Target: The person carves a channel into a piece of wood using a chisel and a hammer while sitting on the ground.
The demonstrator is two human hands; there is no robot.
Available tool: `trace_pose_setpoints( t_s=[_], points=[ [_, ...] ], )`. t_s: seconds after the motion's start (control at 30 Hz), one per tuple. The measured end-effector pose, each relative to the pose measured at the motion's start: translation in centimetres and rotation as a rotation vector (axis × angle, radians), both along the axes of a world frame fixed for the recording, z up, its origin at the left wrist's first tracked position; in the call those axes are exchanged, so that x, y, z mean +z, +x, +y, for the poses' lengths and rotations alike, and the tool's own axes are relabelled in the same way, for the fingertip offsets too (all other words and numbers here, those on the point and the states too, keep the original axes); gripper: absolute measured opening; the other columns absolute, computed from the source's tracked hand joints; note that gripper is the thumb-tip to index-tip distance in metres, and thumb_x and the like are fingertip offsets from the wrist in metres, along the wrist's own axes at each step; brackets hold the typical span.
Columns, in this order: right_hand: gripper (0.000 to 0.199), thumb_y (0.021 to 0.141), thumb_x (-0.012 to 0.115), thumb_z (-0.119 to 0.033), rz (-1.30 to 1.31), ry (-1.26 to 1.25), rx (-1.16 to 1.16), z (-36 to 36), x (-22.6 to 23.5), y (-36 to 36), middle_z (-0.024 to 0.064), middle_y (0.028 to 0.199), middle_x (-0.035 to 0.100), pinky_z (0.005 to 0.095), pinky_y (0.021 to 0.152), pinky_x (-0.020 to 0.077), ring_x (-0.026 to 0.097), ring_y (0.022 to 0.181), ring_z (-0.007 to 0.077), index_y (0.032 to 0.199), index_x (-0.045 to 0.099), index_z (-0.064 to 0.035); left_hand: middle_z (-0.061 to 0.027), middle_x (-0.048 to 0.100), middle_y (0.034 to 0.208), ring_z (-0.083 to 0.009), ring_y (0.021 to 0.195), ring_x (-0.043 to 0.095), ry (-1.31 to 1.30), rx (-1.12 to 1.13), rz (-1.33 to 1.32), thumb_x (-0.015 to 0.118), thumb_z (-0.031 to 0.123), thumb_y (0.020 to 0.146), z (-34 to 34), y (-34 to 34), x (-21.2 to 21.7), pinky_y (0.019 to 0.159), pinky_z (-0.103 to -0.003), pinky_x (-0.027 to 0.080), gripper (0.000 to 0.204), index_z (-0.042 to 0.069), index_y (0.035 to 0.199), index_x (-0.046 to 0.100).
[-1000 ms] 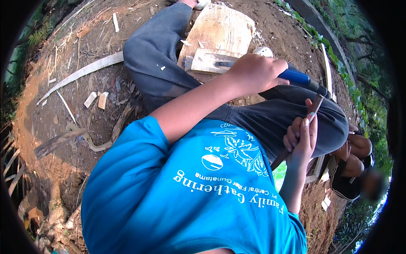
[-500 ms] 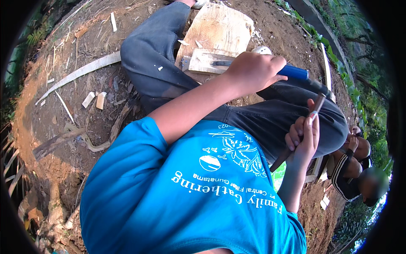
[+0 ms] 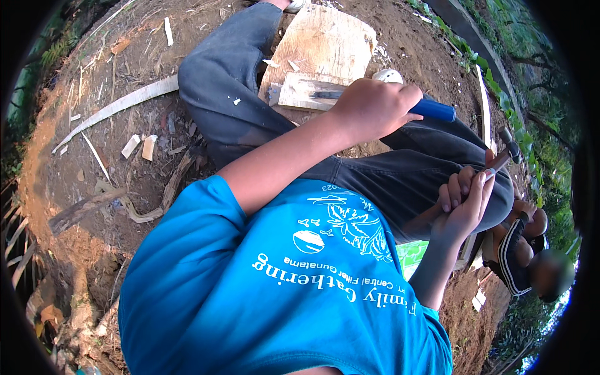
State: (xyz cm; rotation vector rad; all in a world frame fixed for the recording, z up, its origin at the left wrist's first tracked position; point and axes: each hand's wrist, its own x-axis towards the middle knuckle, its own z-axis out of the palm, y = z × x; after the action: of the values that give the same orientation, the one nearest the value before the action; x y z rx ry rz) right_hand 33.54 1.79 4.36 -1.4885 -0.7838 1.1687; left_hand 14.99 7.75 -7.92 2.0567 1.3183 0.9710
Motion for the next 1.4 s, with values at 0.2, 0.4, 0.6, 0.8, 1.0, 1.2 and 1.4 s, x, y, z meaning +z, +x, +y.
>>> trace_pose_setpoints(
  t_s=[0.2, 0.4, 0.6, 0.8, 1.0, 1.2, 1.4],
  points=[
    [0.048, 0.11, 0.042, -0.021, 0.033, -0.046, 0.112, 0.4, -0.3, 0.9, -0.0045, 0.073, 0.037, 0.0176, 0.039, 0.026, 0.029, 0.049, 0.0011, 0.154, 0.03, -0.0062, -0.0127, 0.066, 0.07, -0.033, 0.063, 0.069, 0.012, -0.001, -0.002, 0.071, 0.038, 0.092, -0.1, -0.1, 0.0, 0.053, -0.042, 0.053, 0.031, 0.009, 0.093, 0.058],
    [0.046, 0.109, 0.044, -0.022, -0.011, -0.149, 0.162, 0.6, -0.2, 0.1, -0.0052, 0.072, 0.036, 0.0183, 0.039, 0.0243, 0.029, 0.049, 0.0007, 0.151, 0.035, -0.0056, -0.0108, 0.067, 0.069, -0.0313, 0.062, 0.07, 0.034, 0.009, 0.009, 0.071, 0.039, 0.091, -0.1, -0.2, -0.1, 0.052, -0.041, 0.054, 0.032, 0.01, 0.09, 0.058],
    [0.047, 0.109, 0.045, -0.024, -0.023, -0.17, 0.2, 0.4, 0.2, 0.3, -0.0047, 0.074, 0.037, 0.0181, 0.04, 0.0241, 0.028, 0.049, 0.0013, 0.151, 0.036, -0.006, -0.0119, 0.066, 0.069, -0.0327, 0.062, 0.069, 0.032, 0.012, -0.006, 0.071, 0.039, 0.091, -0.2, -0.3, -0.2, 0.052, -0.041, 0.053, 0.032, 0.01, 0.091, 0.058],
    [0.046, 0.11, 0.043, -0.024, 0.042, -0.069, 0.085, 0.3, -0.4, 0.6, -0.0039, 0.074, 0.037, 0.0181, 0.04, 0.0245, 0.029, 0.05, 0.0011, 0.152, 0.035, -0.006, -0.0126, 0.067, 0.07, -0.0327, 0.064, 0.07, 0.026, 0.009, 0.019, 0.071, 0.039, 0.092, -0.1, -0.4, -0.2, 0.053, -0.042, 0.053, 0.032, 0.01, 0.094, 0.058],
    [0.048, 0.109, 0.045, -0.023, -0.001, -0.132, 0.135, 0.1, 0.0, 0.1, -0.0048, 0.072, 0.035, 0.0182, 0.04, 0.0245, 0.029, 0.05, 0.0007, 0.152, 0.035, -0.005, -0.0128, 0.068, 0.072, -0.0329, 0.065, 0.07, 0.023, 0.008, 0.015, 0.07, 0.039, 0.092, 0.0, -0.5, -0.1, 0.054, -0.042, 0.054, 0.033, 0.009, 0.096, 0.059],
    [0.045, 0.11, 0.042, -0.023, 0.009, -0.193, 0.236, 0.1, -0.4, 0.9, -0.0047, 0.072, 0.036, 0.0181, 0.04, 0.0255, 0.029, 0.05, 0.0011, 0.151, 0.036, -0.0047, -0.012, 0.067, 0.073, -0.0323, 0.064, 0.07, 0.028, -0.005, 0.006, 0.07, 0.039, 0.093, -0.1, -0.8, 0.0, 0.054, -0.041, 0.054, 0.033, 0.008, 0.097, 0.058],
    [0.046, 0.11, 0.043, -0.023, 0.008, -0.193, 0.251, -0.2, -0.3, 0.7, -0.0044, 0.073, 0.036, 0.0179, 0.04, 0.0255, 0.03, 0.05, 0.0016, 0.151, 0.035, -0.0049, -0.0119, 0.067, 0.073, -0.032, 0.064, 0.07, 0.036, -0.003, -0.007, 0.071, 0.038, 0.092, -0.1, -0.9, -0.1, 0.054, -0.041, 0.054, 0.032, 0.008, 0.098, 0.059]
  ],
)
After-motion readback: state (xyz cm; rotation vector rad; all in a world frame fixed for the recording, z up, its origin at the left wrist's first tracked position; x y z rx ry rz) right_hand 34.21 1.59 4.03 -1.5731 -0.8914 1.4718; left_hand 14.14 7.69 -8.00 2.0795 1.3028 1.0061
